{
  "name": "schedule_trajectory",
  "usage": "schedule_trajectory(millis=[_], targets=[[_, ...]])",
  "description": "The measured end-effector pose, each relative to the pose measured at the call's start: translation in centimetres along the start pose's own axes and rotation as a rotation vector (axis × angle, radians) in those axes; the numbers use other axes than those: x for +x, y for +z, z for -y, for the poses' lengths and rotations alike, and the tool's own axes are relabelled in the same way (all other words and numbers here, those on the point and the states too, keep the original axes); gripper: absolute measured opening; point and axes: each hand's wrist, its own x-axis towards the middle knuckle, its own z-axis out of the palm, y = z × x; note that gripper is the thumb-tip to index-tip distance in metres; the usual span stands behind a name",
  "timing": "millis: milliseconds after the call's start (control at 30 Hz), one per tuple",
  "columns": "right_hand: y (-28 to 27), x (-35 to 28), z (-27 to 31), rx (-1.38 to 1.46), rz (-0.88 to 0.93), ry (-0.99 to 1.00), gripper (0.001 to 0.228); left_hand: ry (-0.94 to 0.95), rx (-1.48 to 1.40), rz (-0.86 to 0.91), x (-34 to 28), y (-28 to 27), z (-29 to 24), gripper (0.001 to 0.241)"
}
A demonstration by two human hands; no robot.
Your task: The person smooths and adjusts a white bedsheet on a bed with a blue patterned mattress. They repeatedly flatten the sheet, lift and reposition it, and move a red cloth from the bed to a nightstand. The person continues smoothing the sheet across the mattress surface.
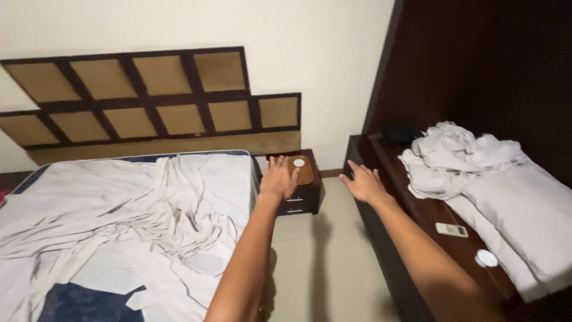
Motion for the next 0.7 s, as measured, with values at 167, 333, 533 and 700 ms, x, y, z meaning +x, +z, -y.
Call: schedule_trajectory(millis=[167,333,533,700], targets=[[-3.0,-2.3,2.3,-0.043,-0.009,0.109,0.076,0.007,0.159,0.072,-1.2,1.8,2.2,0.073],[-3.1,-4.2,0.7,-0.086,-0.062,0.065,0.075,0.004,0.11,0.038,-4.0,2.2,0.8,0.074],[-3.8,-6.1,-1.2,-0.102,-0.048,0.058,0.076,-0.016,0.108,0.038,-5.5,1.6,-1.5,0.074],[-3.9,-8.8,-2.9,-0.104,-0.027,0.041,0.076,-0.035,0.134,0.02,-9.0,2.0,-3.3,0.072]])
